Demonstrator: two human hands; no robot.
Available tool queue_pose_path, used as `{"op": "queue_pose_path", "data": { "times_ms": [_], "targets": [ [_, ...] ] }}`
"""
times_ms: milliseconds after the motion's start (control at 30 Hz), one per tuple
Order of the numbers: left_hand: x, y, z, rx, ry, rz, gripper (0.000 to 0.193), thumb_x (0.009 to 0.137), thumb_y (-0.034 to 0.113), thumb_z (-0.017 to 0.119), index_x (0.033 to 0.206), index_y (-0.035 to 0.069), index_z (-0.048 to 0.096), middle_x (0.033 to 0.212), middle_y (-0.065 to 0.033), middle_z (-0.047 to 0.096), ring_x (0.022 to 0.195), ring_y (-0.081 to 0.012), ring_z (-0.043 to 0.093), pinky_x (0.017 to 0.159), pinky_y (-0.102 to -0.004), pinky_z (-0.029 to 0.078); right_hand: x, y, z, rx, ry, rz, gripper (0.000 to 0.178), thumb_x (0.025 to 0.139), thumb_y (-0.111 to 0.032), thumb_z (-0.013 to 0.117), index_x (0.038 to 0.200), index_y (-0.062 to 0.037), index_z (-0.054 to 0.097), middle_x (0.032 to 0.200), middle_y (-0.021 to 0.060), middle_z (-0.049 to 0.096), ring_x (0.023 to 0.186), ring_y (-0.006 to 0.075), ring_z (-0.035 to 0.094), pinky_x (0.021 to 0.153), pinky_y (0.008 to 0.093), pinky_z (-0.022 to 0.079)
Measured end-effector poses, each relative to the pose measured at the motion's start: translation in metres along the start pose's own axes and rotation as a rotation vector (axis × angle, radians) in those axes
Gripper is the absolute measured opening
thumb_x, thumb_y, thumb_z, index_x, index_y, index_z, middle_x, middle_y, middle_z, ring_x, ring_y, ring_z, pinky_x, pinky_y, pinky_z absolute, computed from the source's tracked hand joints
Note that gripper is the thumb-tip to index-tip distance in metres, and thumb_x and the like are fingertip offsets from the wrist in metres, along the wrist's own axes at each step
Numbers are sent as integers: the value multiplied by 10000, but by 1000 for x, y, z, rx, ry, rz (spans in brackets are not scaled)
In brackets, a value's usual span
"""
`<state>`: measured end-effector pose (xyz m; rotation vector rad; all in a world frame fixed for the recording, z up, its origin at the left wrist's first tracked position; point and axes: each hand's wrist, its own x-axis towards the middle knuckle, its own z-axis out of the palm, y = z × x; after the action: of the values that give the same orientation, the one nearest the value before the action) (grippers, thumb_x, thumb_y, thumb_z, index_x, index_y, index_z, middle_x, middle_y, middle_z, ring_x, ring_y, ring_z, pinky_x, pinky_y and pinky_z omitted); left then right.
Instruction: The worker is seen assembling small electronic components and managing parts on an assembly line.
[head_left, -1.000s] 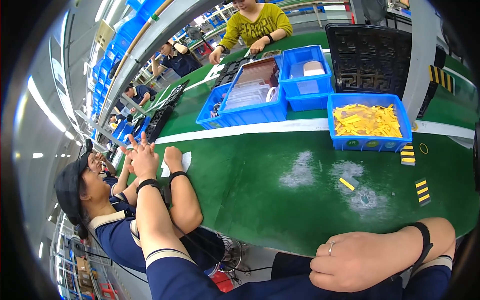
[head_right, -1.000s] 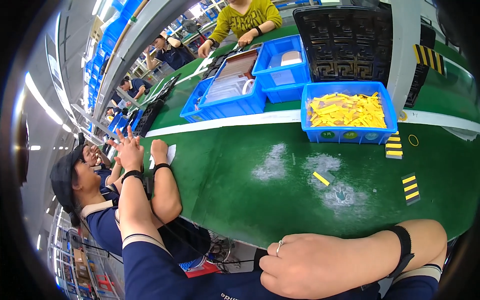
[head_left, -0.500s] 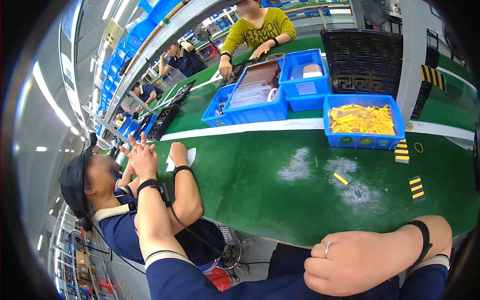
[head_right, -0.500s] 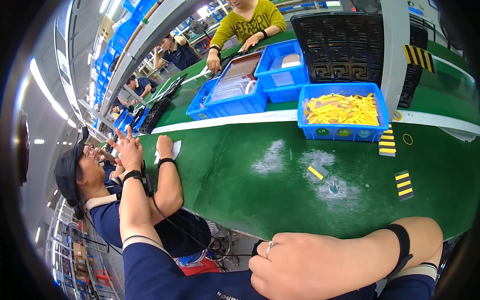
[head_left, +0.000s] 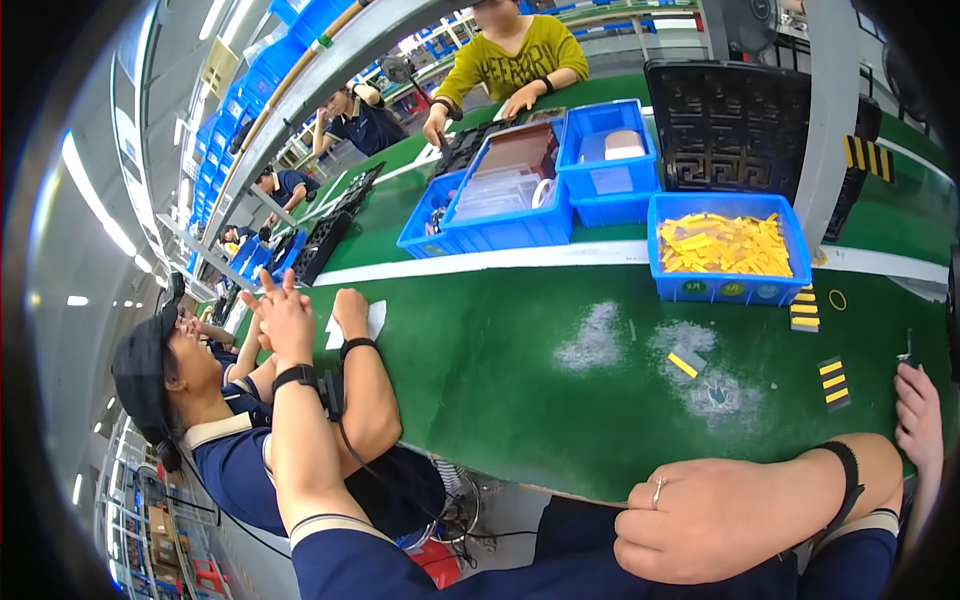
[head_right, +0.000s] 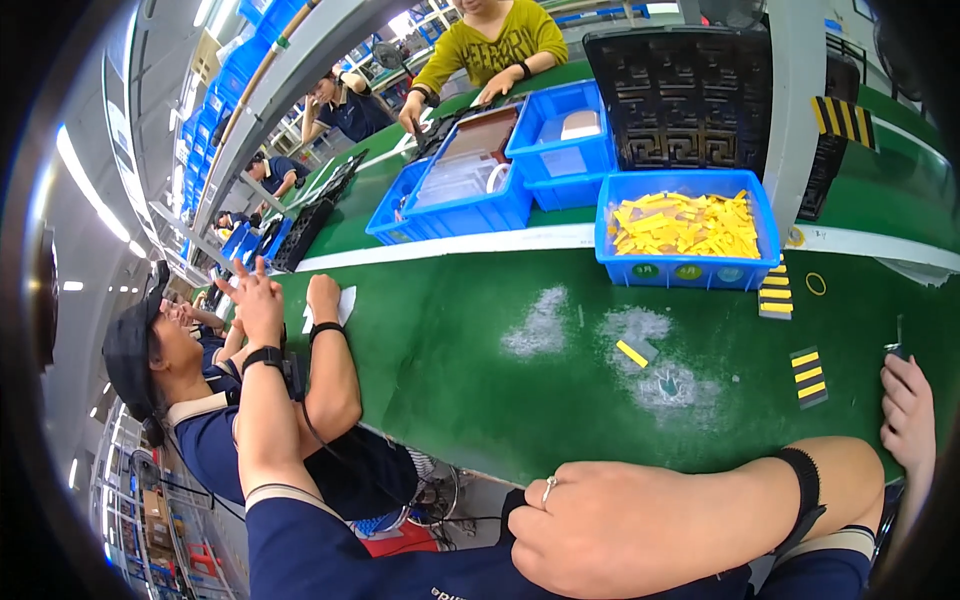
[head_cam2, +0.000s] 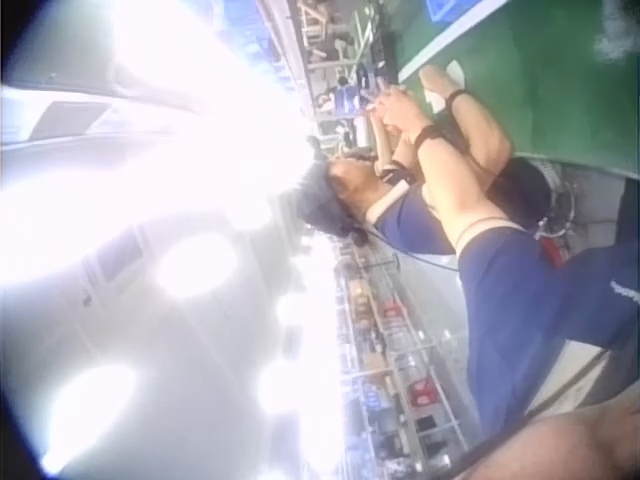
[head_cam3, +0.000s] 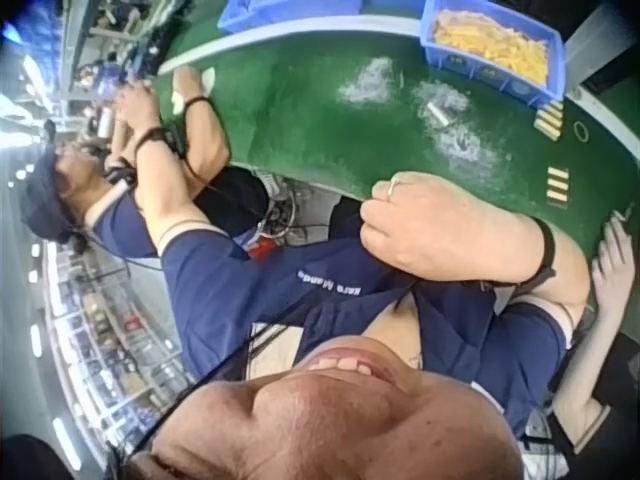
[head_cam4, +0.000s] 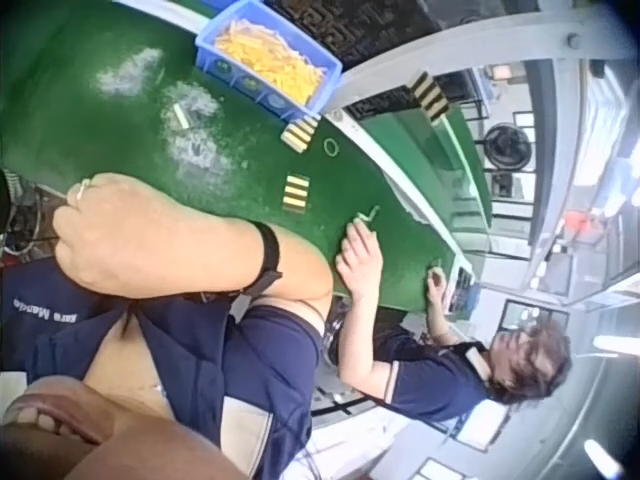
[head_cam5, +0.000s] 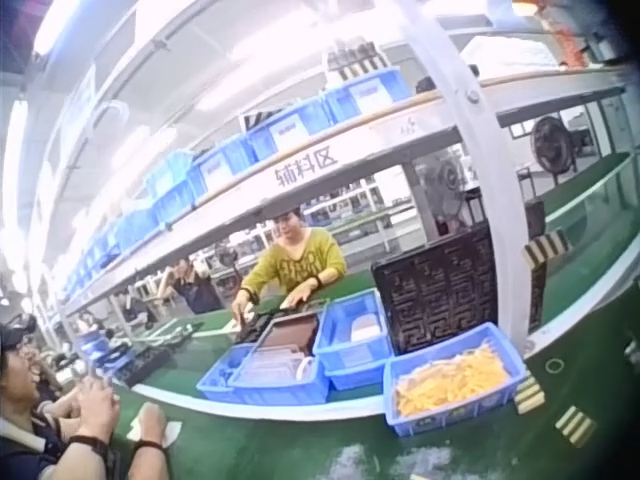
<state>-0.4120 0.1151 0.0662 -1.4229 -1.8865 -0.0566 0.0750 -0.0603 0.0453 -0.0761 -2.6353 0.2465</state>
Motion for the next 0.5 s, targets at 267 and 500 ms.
{"op": "queue_pose_path", "data": {
  "times_ms": [267,500],
  "targets": [
    [2,40,-3,-168,-136,-50,396,793,402,530,1078,139,612,1158,-177,554,1183,-384,421,962,-545,321,-5,-2,7,-22,-40,67,135,676,-146,547,619,-47,476,614,52,442,604,176,503,541,286,430],
    [-10,85,-59,-134,-486,125,421,704,301,623,1045,60,565,1183,-146,523,1115,-334,481,912,-450,397,-30,0,13,-27,-91,238,112,701,-150,568,670,-43,559,665,86,517,665,238,561,584,333,457]
  ]
}}
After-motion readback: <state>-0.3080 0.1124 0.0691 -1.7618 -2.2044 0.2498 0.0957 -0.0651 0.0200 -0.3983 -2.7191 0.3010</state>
